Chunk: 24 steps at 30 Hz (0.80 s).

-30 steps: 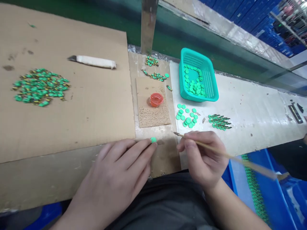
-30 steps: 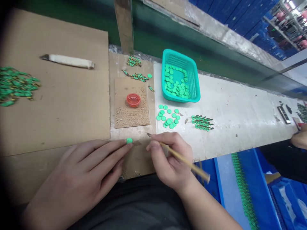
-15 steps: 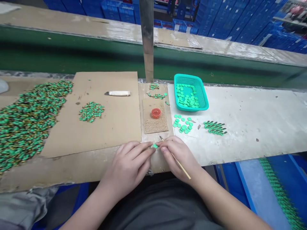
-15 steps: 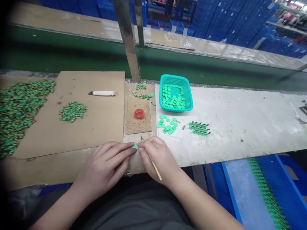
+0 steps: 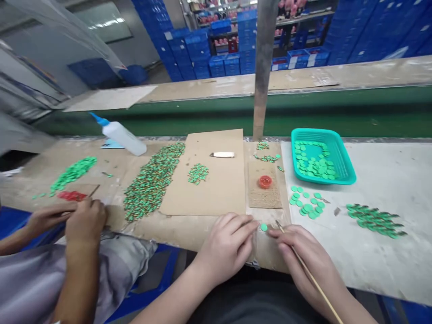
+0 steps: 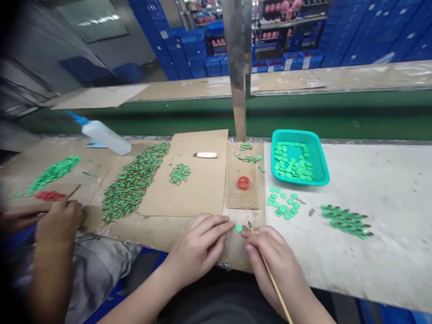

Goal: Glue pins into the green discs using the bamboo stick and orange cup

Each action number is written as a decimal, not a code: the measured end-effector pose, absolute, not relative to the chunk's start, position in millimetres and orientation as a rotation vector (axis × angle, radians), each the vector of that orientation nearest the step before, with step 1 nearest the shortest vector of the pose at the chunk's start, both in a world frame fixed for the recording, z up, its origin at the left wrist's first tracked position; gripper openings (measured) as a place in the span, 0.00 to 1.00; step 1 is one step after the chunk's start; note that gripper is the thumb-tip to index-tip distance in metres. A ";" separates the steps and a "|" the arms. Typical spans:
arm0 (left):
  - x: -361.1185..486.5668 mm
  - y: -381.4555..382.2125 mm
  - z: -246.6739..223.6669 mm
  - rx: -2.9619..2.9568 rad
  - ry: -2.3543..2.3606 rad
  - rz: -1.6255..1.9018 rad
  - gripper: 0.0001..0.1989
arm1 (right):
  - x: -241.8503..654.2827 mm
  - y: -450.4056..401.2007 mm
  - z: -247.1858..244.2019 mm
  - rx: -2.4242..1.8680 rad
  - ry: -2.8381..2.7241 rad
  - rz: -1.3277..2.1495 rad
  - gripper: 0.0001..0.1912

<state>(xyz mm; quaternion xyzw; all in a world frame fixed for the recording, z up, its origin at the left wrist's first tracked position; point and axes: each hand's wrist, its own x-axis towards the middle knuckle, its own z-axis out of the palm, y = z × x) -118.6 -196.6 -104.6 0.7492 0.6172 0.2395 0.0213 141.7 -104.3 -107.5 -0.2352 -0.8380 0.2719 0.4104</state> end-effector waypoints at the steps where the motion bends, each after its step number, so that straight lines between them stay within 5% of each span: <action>1: -134.7 -196.1 -102.9 2.264 2.001 0.712 0.15 | 146.2 -105.2 -109.7 -0.600 -2.100 0.675 0.11; 4: -212.6 -190.5 -88.5 1.942 2.429 0.625 0.12 | 161.1 -108.2 -116.8 -0.662 -2.082 0.703 0.13; 10: -361.5 -161.5 -52.0 1.541 2.754 0.257 0.23 | 169.4 -108.1 -118.4 -0.618 -2.123 0.709 0.12; 24: -393.8 -137.5 -41.5 1.676 2.508 -0.035 0.21 | 172.1 -104.1 -111.9 -0.559 -2.171 0.703 0.09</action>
